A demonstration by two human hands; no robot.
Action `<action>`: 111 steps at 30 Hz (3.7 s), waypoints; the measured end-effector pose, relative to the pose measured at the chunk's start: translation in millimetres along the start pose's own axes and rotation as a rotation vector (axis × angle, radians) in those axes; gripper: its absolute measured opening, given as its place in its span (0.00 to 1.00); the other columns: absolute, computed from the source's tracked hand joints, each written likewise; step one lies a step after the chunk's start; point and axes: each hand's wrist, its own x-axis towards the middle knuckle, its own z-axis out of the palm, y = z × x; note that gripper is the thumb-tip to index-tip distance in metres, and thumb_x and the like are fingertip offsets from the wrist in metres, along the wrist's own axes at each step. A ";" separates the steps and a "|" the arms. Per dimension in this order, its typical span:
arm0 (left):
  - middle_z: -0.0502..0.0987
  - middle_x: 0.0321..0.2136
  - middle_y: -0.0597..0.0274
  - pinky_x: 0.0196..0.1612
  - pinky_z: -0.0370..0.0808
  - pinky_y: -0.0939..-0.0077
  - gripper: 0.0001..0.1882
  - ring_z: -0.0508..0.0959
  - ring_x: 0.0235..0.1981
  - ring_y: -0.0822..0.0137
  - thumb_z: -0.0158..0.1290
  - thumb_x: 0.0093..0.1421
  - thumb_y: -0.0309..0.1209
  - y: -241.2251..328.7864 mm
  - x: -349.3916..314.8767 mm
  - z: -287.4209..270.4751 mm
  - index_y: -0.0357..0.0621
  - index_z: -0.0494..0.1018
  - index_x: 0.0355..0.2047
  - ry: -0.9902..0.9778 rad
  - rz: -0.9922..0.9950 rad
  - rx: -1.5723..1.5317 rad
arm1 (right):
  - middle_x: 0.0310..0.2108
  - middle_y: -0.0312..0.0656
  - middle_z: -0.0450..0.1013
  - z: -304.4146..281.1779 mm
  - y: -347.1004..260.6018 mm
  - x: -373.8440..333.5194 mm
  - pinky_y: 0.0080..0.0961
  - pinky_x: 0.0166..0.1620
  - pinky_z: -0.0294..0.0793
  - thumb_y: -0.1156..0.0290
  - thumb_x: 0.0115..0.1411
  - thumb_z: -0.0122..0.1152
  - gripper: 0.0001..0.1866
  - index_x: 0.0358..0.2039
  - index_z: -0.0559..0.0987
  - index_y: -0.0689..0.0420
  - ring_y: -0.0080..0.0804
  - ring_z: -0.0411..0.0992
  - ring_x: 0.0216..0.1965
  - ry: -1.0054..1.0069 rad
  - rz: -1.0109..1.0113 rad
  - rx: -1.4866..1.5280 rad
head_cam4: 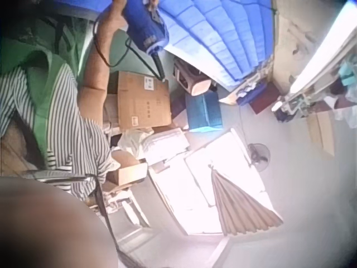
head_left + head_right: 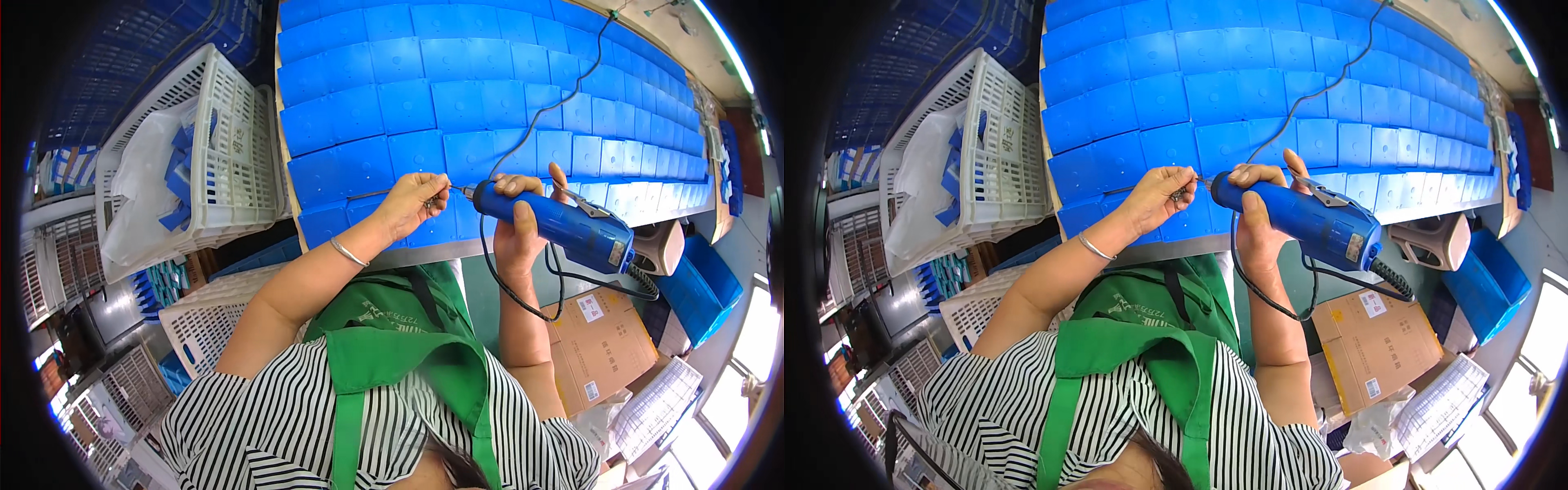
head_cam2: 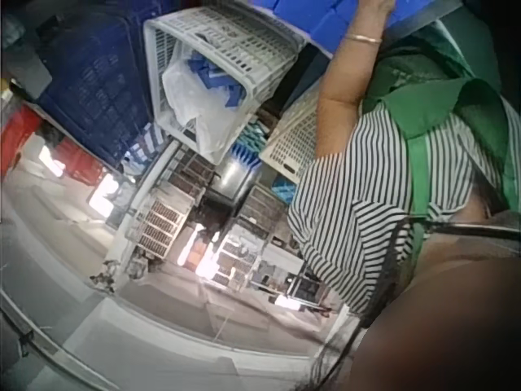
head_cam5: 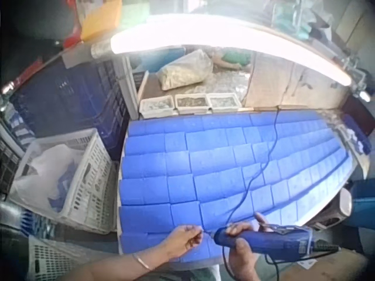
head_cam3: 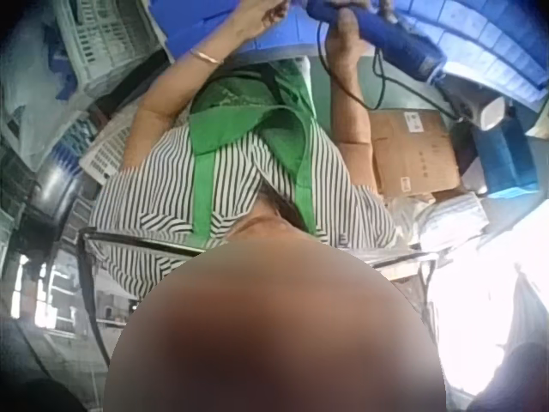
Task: Assembling blue battery cells or components at a workbench using an electric screwdriver.
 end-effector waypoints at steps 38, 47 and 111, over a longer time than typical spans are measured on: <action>0.77 0.29 0.56 0.31 0.75 0.81 0.08 0.77 0.29 0.68 0.52 0.57 0.28 -3.0 10.9 15.6 0.35 0.72 0.34 0.068 -0.028 0.069 | 0.30 0.39 0.70 -42.0 36.3 17.9 0.31 0.52 0.61 0.79 0.49 0.55 0.26 0.49 0.57 0.58 0.28 0.68 0.36 -0.063 0.085 -0.587; 0.75 0.24 0.64 0.27 0.72 0.84 0.12 0.75 0.24 0.74 0.50 0.60 0.37 -1.1 39.1 38.9 0.41 0.72 0.29 -0.019 -0.026 0.178 | 0.28 0.40 0.66 -41.8 -10.1 23.2 0.40 0.50 0.62 0.68 0.51 0.57 0.33 0.55 0.54 0.55 0.32 0.66 0.34 0.031 -0.025 -0.073; 0.64 0.18 0.69 0.14 0.59 0.90 0.06 0.63 0.16 0.79 0.46 0.59 0.27 104.8 -35.3 89.7 0.39 0.67 0.36 -0.068 -0.093 -0.278 | 0.27 0.41 0.68 -41.9 -50.8 15.2 0.35 0.47 0.66 0.69 0.49 0.60 0.36 0.55 0.53 0.61 0.32 0.68 0.33 0.212 0.010 0.030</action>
